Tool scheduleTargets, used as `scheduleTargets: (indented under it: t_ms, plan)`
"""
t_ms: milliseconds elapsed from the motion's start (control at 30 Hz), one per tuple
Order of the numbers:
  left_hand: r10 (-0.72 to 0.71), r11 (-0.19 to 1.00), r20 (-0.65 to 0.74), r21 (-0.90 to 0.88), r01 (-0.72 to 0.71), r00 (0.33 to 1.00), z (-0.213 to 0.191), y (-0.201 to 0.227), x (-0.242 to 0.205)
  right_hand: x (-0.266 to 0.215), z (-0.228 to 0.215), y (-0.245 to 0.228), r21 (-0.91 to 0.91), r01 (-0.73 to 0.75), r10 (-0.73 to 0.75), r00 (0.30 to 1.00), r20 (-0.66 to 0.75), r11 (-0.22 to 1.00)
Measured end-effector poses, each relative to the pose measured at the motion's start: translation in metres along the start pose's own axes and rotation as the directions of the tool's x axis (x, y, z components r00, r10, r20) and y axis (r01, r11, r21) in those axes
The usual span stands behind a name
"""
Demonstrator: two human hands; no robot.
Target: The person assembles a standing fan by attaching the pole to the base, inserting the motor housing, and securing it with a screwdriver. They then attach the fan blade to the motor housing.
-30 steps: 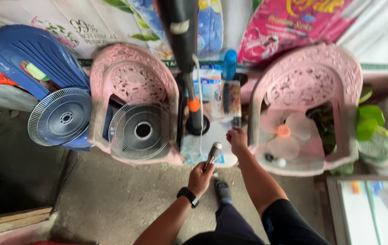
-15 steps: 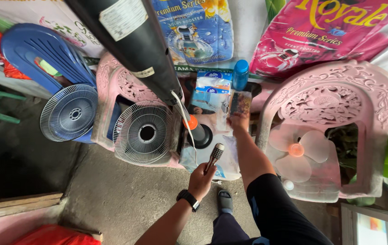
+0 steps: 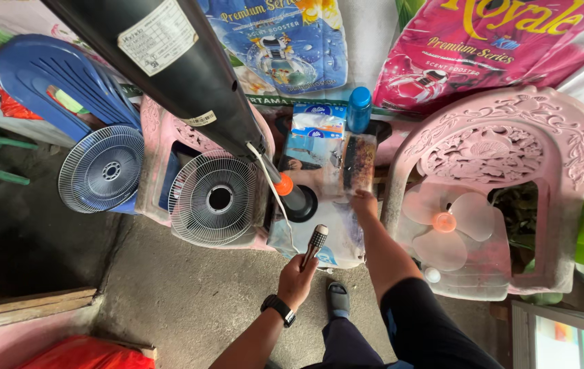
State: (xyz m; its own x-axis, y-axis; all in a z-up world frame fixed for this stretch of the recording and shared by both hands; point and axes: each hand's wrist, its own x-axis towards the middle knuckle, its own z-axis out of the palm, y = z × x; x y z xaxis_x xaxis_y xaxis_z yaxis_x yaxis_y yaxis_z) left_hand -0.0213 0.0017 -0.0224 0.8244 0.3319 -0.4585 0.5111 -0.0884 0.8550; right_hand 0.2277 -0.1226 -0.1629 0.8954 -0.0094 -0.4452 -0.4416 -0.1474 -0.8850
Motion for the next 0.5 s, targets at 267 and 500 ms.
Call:
scheduleTargets:
  t_ms: [267, 500]
  plan:
    - [0.290, 0.933, 0.044, 0.210, -0.293, 0.956, -0.010, 0.006, 0.001, -0.084, -0.021, 0.001, 0.355, -0.051, -0.036, 0.972, 0.233, 0.933]
    - [0.372, 0.776, 0.298, 0.420, -0.470, 0.879, -0.040, 0.025, -0.010, -0.183, -0.057, -0.046, 0.335, 0.174, -0.355, 0.706, 0.613, 0.926]
